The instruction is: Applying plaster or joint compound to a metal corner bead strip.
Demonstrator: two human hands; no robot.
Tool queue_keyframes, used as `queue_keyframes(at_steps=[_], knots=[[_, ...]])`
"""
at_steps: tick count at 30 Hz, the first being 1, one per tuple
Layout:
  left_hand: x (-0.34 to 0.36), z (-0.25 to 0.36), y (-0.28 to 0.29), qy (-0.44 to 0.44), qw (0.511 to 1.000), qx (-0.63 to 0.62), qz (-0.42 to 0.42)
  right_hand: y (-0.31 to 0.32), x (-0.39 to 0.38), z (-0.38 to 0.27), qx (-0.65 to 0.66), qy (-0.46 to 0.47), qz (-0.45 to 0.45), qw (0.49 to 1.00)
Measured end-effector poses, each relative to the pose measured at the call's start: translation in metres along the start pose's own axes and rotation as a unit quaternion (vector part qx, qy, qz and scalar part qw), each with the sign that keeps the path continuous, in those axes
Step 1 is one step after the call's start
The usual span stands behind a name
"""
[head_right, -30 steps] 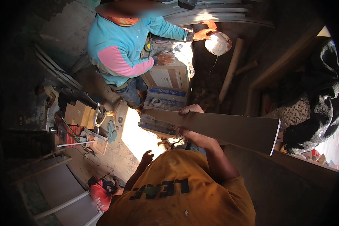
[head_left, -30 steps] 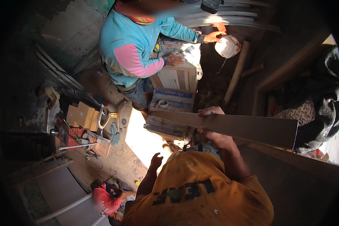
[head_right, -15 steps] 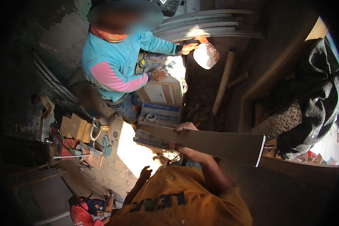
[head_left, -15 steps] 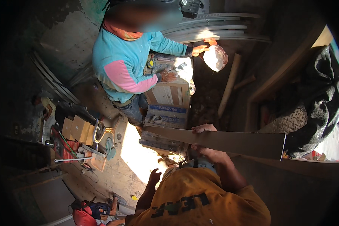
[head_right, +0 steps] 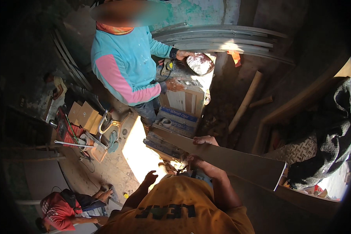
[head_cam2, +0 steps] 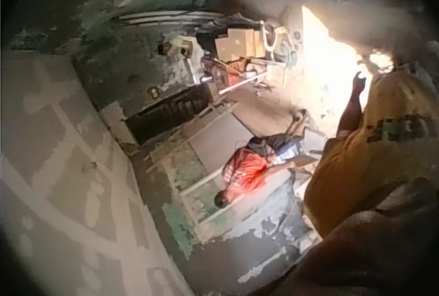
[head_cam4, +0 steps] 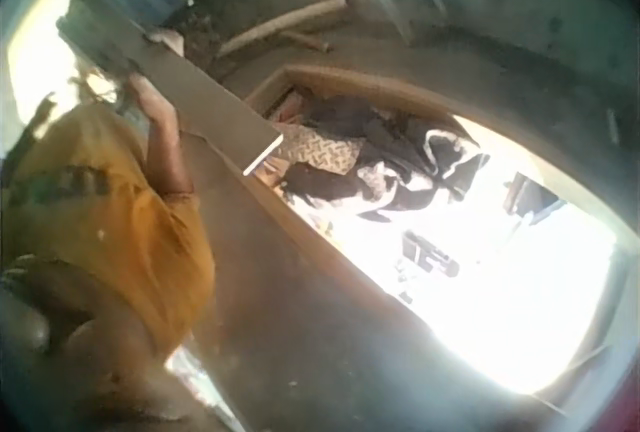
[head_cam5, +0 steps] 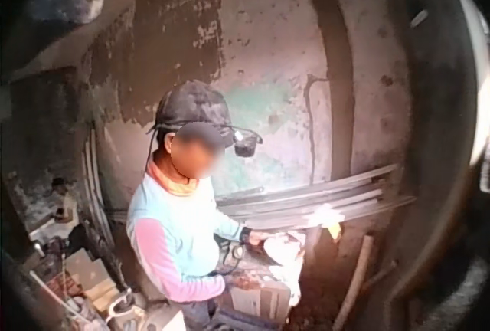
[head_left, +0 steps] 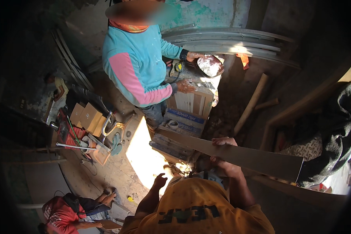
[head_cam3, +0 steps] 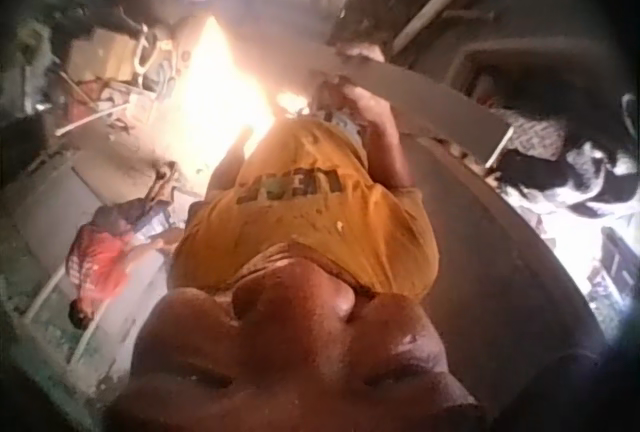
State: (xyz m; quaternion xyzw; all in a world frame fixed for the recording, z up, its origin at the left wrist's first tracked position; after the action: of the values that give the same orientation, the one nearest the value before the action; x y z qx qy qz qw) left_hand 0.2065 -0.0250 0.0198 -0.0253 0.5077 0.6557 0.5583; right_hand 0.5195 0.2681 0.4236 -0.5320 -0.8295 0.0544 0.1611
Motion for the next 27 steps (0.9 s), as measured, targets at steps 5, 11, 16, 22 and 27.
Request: queue_keyframes(at_steps=[5, 11, 16, 22, 27], knots=[[-0.001, 0.011, -0.005, -0.017, 1.0, -0.021, 0.01, -0.004, 0.004, 0.001, -0.015, 0.019, -0.02, 1.0], [-0.007, 0.018, -0.003, -0.011, 1.0, -0.02, 0.009, -0.006, 0.006, 0.003, -0.024, 0.01, -0.002, 1.0], [-0.008, 0.008, -0.003, 0.013, 1.0, -0.018, 0.011, -0.004, 0.008, 0.003, -0.009, 0.016, -0.001, 1.0], [-0.008, 0.005, -0.011, 0.01, 0.999, -0.033, -0.007, -0.006, 0.013, 0.001, -0.003, 0.035, -0.015, 0.999], [-0.007, 0.01, -0.01, 0.005, 0.999, -0.048, 0.005, -0.004, 0.012, 0.003, 0.005, 0.029, -0.012, 0.999]])
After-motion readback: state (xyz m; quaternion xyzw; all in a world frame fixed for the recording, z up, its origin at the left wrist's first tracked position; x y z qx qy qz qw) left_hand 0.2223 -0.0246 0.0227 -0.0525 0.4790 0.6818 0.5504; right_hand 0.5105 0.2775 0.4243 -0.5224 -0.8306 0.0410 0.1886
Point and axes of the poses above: each hand's wrist, its own x-axis towards the middle knuckle, its own y-axis out of the back of the hand, z = x × y, the point moved 6 cm from there along x, towards the middle knuckle, and after that the axes turned 2 degrees about x, right-handed, at the moved point
